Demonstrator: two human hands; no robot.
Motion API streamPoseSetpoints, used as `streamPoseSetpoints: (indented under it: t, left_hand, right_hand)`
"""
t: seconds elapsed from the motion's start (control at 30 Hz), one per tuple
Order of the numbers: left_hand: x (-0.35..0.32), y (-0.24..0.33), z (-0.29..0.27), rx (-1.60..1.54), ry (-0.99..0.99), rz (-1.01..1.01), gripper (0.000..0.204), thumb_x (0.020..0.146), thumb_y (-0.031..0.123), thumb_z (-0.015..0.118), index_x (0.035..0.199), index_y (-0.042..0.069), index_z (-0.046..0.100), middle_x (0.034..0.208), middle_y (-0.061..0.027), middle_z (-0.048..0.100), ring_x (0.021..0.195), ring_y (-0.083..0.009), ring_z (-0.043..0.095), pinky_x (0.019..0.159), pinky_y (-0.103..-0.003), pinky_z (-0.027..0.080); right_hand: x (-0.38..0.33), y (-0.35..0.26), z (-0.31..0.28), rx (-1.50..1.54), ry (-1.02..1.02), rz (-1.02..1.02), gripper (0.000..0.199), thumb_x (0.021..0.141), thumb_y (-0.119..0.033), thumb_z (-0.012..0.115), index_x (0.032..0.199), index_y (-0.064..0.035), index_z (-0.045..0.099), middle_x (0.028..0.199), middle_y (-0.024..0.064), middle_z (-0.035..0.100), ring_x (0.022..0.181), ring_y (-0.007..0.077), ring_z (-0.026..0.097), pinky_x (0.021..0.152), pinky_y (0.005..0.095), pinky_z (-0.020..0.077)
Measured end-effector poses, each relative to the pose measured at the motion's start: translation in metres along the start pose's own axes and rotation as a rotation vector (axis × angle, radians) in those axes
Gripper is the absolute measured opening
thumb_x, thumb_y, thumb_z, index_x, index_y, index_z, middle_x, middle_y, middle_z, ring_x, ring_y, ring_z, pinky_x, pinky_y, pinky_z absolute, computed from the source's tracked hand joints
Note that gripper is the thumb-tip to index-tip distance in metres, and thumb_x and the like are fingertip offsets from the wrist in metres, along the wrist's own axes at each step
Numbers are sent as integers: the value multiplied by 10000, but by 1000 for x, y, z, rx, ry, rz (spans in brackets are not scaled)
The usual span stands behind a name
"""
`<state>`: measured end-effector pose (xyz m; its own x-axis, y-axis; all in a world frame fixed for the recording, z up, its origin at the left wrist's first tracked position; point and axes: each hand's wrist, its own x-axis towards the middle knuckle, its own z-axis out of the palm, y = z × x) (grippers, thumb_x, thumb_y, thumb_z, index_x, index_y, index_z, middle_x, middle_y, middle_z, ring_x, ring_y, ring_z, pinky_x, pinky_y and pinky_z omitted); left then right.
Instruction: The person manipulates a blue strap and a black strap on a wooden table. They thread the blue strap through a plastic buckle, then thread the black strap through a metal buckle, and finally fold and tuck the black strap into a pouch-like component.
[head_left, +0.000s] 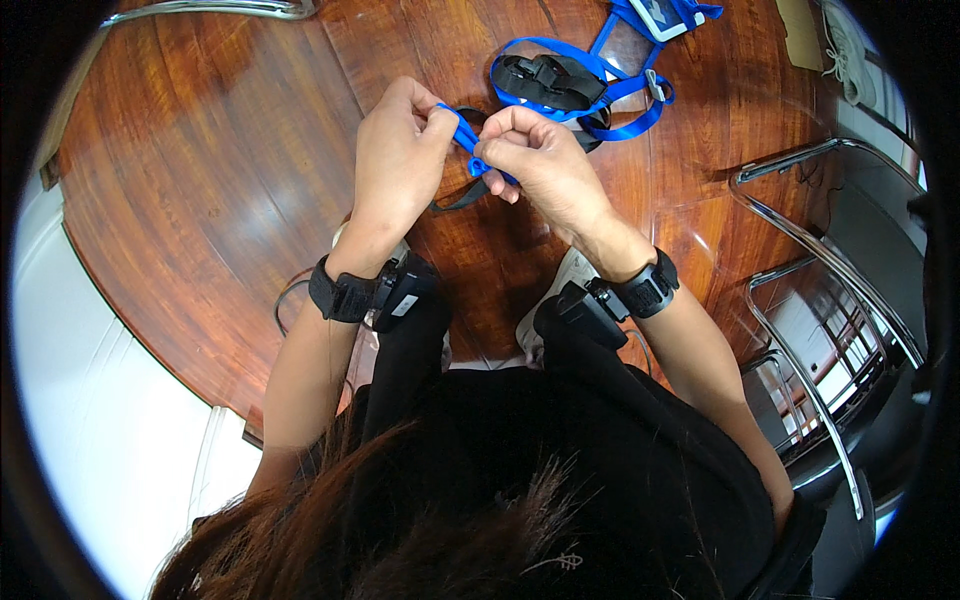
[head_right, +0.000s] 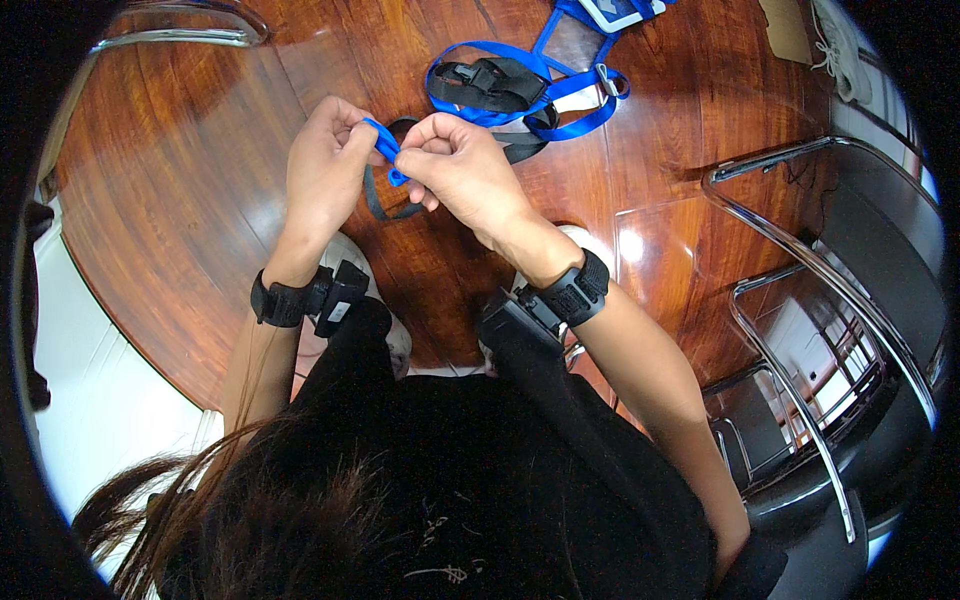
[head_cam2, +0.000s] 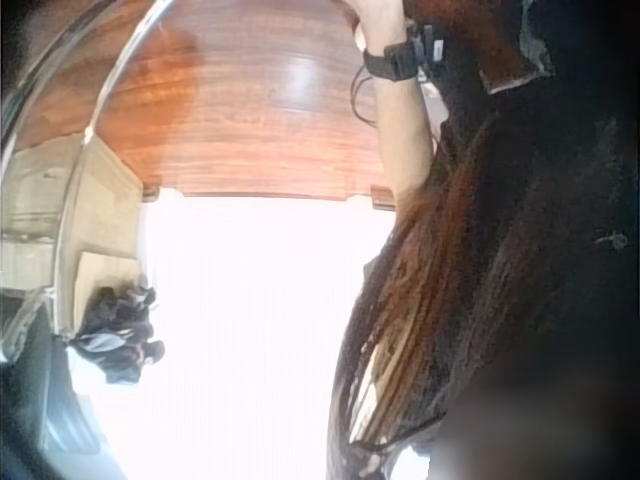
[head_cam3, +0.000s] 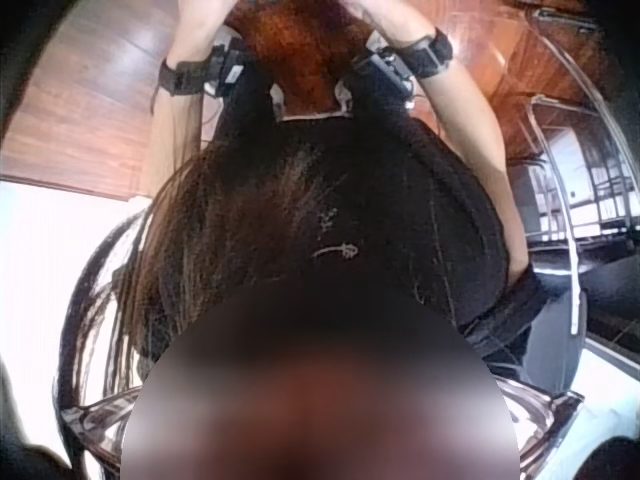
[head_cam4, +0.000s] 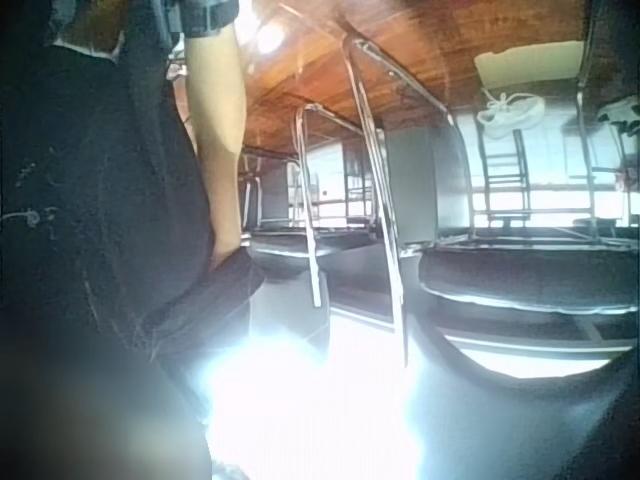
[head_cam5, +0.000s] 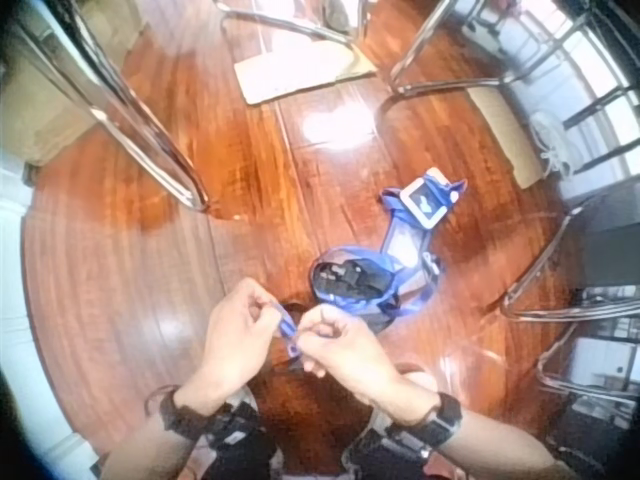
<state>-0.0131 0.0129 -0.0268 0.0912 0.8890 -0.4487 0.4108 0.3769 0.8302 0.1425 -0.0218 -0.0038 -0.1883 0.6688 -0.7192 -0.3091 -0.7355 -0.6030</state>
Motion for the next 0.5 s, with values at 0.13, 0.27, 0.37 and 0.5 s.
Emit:
streamPoseSetpoints:
  t: [0.13, 0.27, 0.37, 0.5]
  left_hand:
    - [2, -5, 0, 14, 59, -5, 158, 816, 121, 579, 833, -35, 563, 679, -144, 614, 612, -221, 613, 583, -341, 483]
    - [4, -4, 0, 80, 92, -13, 170, 811, 129, 580, 835, -38, 559, 676, -148, 611, 613, -234, 614, 574, -342, 481]
    - [6, -2, 1, 93, 115, -34, 192, 811, 143, 580, 850, -43, 551, 676, -154, 609, 621, -247, 619, 574, -346, 482]
    - [5, 0, 2, 77, 89, -39, 203, 831, 152, 559, 873, -47, 547, 669, -149, 601, 629, -230, 626, 586, -331, 491]
  right_hand:
    - [-1, 2, 6, 89, 29, 21, 133, 838, -90, 614, 933, -28, 543, 754, 39, 618, 576, 85, 571, 486, 197, 426]
    - [-4, 2, 12, 195, 51, 67, 118, 855, -90, 589, 947, -37, 539, 758, 54, 616, 591, 103, 577, 518, 208, 441]
    - [-8, 3, 19, 279, 40, 66, 92, 880, -92, 545, 955, -37, 543, 776, 65, 615, 613, 113, 573, 540, 211, 441]
    - [-11, 0, 19, 377, -63, 79, 127, 922, -108, 466, 975, -31, 552, 804, 61, 574, 655, 120, 535, 579, 227, 437]
